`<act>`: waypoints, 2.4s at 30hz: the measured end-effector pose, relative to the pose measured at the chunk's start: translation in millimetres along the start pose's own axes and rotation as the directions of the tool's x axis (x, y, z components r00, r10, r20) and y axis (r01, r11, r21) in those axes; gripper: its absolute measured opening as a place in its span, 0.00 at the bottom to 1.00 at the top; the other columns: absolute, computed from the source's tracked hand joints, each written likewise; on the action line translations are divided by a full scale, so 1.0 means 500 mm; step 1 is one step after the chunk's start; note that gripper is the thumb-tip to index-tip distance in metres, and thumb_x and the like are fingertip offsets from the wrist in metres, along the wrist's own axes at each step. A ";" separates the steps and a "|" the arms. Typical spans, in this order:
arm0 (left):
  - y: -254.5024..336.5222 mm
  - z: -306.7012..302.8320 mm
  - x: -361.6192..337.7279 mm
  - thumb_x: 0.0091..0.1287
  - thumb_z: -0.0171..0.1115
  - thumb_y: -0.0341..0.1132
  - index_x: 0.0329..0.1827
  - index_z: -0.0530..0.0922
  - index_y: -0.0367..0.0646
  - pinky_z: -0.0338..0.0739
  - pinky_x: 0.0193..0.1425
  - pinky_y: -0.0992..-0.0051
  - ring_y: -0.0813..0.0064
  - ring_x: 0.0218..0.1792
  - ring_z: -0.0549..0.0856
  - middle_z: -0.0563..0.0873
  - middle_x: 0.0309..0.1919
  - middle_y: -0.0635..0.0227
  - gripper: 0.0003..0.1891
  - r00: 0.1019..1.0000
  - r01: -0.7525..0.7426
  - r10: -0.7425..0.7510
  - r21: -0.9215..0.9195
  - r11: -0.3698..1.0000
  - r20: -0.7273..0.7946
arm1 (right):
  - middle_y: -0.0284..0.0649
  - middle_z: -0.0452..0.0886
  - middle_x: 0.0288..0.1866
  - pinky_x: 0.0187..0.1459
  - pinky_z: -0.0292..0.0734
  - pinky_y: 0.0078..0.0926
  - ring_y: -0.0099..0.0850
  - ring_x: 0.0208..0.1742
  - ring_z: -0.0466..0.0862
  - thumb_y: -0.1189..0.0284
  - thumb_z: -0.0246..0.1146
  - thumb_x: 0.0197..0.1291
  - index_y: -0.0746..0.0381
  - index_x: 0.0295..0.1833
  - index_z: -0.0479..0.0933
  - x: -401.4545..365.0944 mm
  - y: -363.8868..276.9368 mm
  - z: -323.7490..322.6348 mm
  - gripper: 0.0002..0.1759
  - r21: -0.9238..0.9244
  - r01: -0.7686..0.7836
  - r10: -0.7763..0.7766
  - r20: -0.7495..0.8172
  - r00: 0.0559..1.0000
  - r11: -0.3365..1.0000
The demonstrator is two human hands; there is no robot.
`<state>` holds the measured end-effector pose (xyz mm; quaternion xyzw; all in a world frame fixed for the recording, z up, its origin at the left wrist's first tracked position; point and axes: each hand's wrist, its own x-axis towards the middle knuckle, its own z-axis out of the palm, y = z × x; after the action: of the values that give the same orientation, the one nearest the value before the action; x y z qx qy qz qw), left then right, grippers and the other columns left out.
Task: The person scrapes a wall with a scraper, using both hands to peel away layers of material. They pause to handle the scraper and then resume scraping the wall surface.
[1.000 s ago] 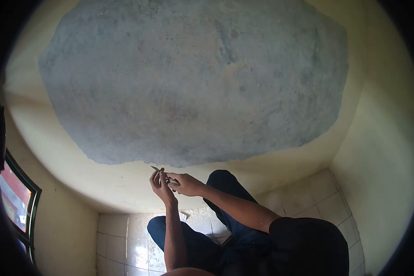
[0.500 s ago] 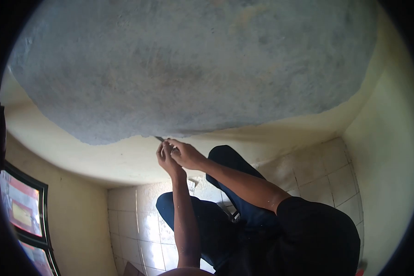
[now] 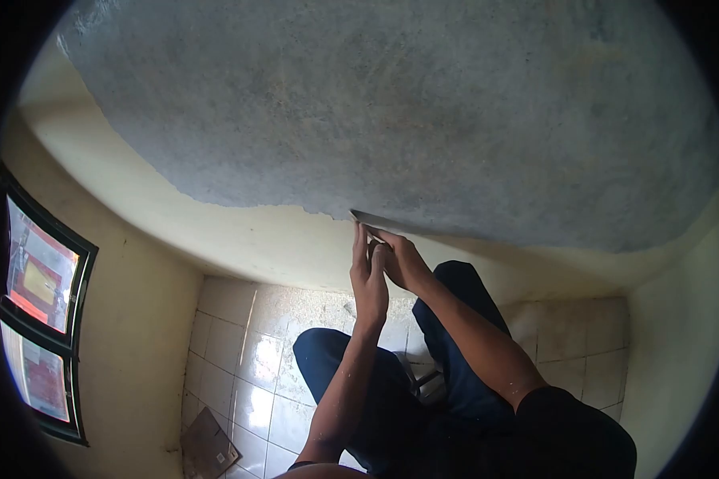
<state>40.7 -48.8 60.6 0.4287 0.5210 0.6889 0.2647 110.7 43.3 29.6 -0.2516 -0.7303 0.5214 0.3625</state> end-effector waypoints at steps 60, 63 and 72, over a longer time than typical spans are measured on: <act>-0.016 -0.075 0.025 0.83 0.51 0.31 0.86 0.60 0.29 0.58 0.88 0.63 0.53 0.87 0.60 0.61 0.87 0.43 0.30 0.985 -0.091 0.098 0.056 0.994 -0.145 | 0.44 0.69 0.85 0.80 0.65 0.29 0.31 0.80 0.73 0.71 0.49 0.87 0.67 0.86 0.63 0.010 -0.038 0.081 0.28 0.405 -0.144 0.112 0.103 0.988 0.903; -0.025 -0.072 0.028 0.84 0.50 0.34 0.87 0.56 0.30 0.57 0.88 0.62 0.48 0.87 0.59 0.56 0.88 0.43 0.32 0.983 -0.098 0.107 0.067 0.993 -0.148 | 0.43 0.68 0.86 0.81 0.64 0.29 0.31 0.81 0.72 0.72 0.49 0.86 0.67 0.86 0.63 0.016 -0.037 0.073 0.28 0.416 -0.194 0.146 0.146 0.979 0.888; -0.036 -0.104 0.040 0.82 0.55 0.42 0.88 0.54 0.33 0.61 0.86 0.60 0.43 0.85 0.62 0.56 0.88 0.42 0.38 0.980 -0.121 0.143 0.160 0.980 -0.136 | 0.42 0.65 0.87 0.80 0.68 0.32 0.32 0.82 0.70 0.64 0.46 0.88 0.63 0.89 0.57 0.026 -0.058 0.100 0.31 0.413 -0.238 0.162 0.211 0.964 0.879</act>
<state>-15.8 -52.7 45.2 0.4293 0.5603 0.6932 0.1458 63.4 14.7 50.8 -0.1932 -0.5940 0.7252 0.2897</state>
